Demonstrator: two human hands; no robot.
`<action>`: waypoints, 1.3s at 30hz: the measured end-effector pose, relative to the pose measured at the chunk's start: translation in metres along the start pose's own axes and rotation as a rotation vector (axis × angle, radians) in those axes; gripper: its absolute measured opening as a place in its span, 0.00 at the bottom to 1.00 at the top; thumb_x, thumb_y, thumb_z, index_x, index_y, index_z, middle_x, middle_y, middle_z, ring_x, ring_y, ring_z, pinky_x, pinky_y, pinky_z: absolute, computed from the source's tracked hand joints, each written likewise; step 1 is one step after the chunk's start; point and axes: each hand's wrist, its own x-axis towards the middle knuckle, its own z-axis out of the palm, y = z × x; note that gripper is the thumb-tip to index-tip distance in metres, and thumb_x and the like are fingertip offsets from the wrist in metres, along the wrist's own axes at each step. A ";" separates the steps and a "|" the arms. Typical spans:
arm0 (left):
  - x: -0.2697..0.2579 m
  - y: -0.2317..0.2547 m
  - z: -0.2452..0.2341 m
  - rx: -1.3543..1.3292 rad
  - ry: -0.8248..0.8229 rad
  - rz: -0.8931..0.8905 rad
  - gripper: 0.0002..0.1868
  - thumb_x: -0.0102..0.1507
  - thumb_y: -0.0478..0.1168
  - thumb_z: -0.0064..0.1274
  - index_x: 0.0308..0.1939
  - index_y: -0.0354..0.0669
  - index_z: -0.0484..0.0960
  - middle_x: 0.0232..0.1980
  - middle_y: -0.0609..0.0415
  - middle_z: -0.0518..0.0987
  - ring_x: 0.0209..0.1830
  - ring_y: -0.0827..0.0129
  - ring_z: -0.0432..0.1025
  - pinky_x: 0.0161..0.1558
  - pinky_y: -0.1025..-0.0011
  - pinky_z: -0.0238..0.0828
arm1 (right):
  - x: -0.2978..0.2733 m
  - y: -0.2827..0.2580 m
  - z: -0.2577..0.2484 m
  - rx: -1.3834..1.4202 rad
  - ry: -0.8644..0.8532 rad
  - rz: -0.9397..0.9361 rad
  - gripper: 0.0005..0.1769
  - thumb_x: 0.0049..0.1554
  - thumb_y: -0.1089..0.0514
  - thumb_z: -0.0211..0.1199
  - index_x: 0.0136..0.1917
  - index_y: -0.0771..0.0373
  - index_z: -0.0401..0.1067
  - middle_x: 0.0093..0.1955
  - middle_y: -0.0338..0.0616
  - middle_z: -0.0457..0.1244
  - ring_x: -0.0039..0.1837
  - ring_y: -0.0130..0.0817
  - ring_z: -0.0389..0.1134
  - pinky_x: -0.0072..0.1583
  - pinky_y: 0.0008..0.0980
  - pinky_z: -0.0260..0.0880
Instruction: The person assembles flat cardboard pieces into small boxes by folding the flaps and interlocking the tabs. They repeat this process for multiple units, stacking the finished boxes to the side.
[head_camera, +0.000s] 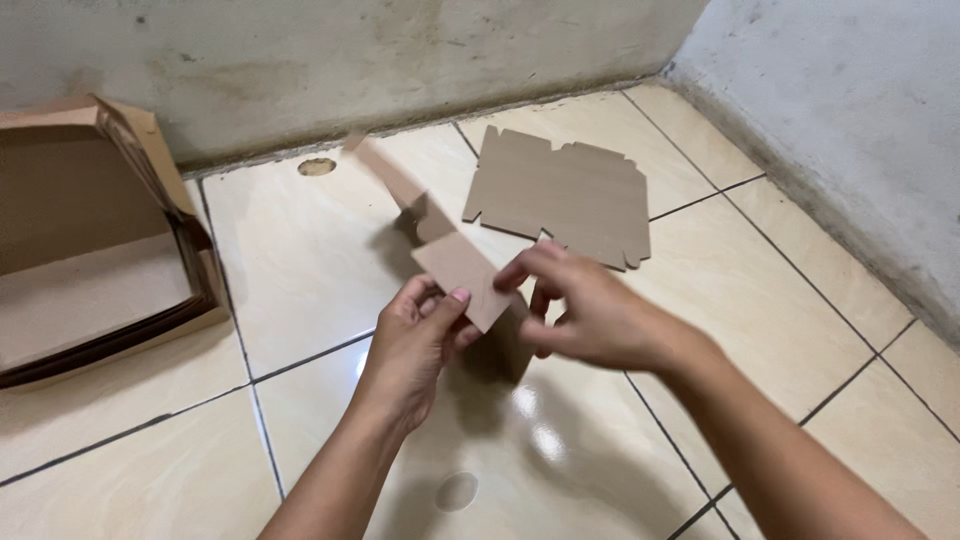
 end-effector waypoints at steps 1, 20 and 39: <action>-0.002 0.000 -0.004 0.017 -0.002 0.000 0.08 0.67 0.38 0.52 0.48 0.41 0.77 0.43 0.57 0.79 0.40 0.77 0.74 0.42 0.77 0.77 | 0.002 0.003 -0.002 0.121 -0.005 -0.023 0.17 0.53 0.59 0.62 0.57 0.63 0.72 0.56 0.44 0.62 0.46 0.30 0.73 0.52 0.35 0.81; 0.003 -0.007 -0.006 0.064 -0.004 -0.172 0.15 0.68 0.47 0.47 0.50 0.39 0.76 0.50 0.50 0.81 0.51 0.67 0.79 0.52 0.67 0.82 | 0.027 0.044 0.035 0.642 0.216 0.209 0.13 0.55 0.56 0.69 0.39 0.65 0.68 0.44 0.38 0.67 0.40 0.27 0.69 0.43 0.34 0.79; 0.015 -0.015 -0.015 -0.206 0.004 -0.182 0.11 0.64 0.48 0.56 0.40 0.45 0.78 0.40 0.54 0.80 0.43 0.67 0.77 0.56 0.55 0.77 | 0.007 0.029 0.082 0.224 0.683 -0.223 0.17 0.54 0.60 0.70 0.55 0.68 0.74 0.57 0.47 0.64 0.57 0.34 0.71 0.56 0.32 0.77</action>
